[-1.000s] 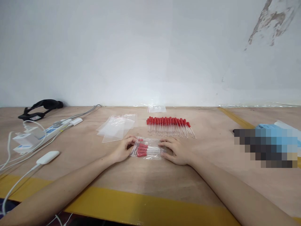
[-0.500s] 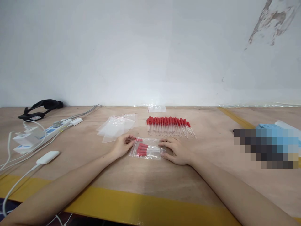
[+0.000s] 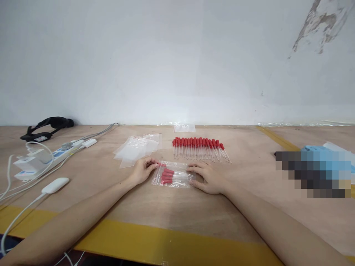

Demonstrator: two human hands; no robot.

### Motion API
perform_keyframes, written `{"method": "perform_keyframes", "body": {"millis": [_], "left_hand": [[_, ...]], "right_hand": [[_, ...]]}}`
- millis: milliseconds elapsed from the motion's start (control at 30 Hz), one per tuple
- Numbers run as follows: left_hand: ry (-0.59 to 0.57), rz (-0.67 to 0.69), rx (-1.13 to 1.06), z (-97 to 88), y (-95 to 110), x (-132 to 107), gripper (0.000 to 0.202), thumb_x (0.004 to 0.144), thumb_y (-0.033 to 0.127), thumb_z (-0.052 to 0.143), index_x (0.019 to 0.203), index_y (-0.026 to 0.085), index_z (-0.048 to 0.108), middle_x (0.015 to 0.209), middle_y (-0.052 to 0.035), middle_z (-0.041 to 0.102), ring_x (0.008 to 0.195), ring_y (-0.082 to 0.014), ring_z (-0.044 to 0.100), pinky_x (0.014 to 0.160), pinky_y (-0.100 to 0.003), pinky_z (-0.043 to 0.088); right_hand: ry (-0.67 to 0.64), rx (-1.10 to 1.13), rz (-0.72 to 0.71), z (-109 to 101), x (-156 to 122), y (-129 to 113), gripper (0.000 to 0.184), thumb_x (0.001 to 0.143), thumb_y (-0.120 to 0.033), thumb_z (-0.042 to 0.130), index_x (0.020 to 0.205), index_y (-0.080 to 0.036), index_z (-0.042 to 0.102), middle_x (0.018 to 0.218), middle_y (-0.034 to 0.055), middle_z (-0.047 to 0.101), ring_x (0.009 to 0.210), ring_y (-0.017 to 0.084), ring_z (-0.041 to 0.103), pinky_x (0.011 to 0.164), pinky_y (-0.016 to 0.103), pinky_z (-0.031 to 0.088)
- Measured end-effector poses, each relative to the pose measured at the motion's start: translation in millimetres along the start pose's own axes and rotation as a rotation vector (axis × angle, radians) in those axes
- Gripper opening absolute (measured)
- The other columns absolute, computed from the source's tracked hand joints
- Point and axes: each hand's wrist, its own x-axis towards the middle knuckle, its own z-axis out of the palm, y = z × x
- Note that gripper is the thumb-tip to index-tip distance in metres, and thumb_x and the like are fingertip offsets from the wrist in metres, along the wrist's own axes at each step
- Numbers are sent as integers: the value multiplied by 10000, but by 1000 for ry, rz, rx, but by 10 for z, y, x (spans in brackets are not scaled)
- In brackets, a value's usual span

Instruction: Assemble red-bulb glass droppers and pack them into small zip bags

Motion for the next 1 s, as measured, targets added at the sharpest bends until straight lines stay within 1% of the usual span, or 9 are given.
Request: {"method": "perform_keyframes", "body": {"millis": [200, 333, 433, 500, 567, 633, 733, 867, 1000], "left_hand": [[-59, -12, -145, 79, 43, 5, 90, 724, 188, 541, 776, 139, 595, 746, -37, 632, 687, -153, 591, 671, -287, 473], [-71, -33, -153, 91, 31, 39, 136, 705, 139, 552, 835, 125, 590, 765, -42, 607, 701, -144, 576, 689, -285, 471], [-206, 55, -53, 1, 29, 117, 319, 711, 132, 555, 1028, 156, 579, 795, -26, 568, 654, -124, 536, 662, -275, 456], [-331, 159, 15, -82, 35, 197, 358, 727, 160, 565, 1083, 194, 572, 853, -30, 543, 677, -123, 517, 679, -274, 441], [-433, 230, 36, -148, 40, 279, 280, 735, 201, 582, 1013, 196, 613, 924, -47, 527, 757, -140, 513, 702, -268, 426], [-504, 243, 17, -180, 38, 342, 196, 736, 242, 595, 914, 172, 634, 944, -57, 529, 791, -148, 510, 687, -253, 416], [-568, 185, -48, -160, 28, 375, 172, 735, 280, 599, 839, 143, 598, 825, -32, 557, 682, -118, 500, 613, -226, 396], [-528, 158, -72, -84, 29, 353, 178, 731, 296, 601, 806, 139, 565, 662, 19, 520, 577, -89, 443, 558, -204, 353], [-523, 177, -78, -72, 14, 354, 176, 718, 291, 614, 800, 137, 587, 616, 31, 499, 547, -81, 413, 537, -199, 332]], "right_hand": [[-4, 2, -2, -4, 0, -4, 446, 802, -460, 468, 1203, -265, 472, 1242, 54, 478, 1102, 240, 450, 916, 429, 355], [8, 10, 2, -11, 0, -8, 466, 800, -463, 469, 1216, -254, 460, 1258, 63, 465, 1113, 245, 440, 915, 431, 356], [5, 5, 15, 1, -3, -1, 484, 795, -473, 474, 1221, -243, 457, 1251, 72, 471, 1114, 247, 437, 924, 437, 347], [3, 10, 28, 11, -5, 5, 484, 793, -478, 475, 1216, -244, 462, 1254, 71, 467, 1120, 245, 431, 932, 438, 341], [3, 19, 28, 18, -6, 9, 482, 793, -479, 474, 1214, -244, 463, 1253, 70, 467, 1126, 244, 425, 935, 436, 339], [7, 26, 23, 18, -4, 10, 481, 792, -478, 476, 1213, -244, 465, 1245, 71, 474, 1123, 244, 428, 931, 432, 344], [3, 22, 20, 7, 4, 4, 482, 792, -479, 475, 1212, -242, 467, 1240, 73, 477, 1112, 244, 438, 923, 428, 352], [-16, 20, 14, -8, 15, -12, 476, 801, -474, 464, 1218, -244, 464, 1238, 70, 481, 1119, 240, 434, 928, 427, 350], [-12, 32, -7, -17, 21, -23, 471, 805, -467, 461, 1221, -246, 465, 1228, 71, 489, 1126, 241, 429, 932, 427, 345]]}}
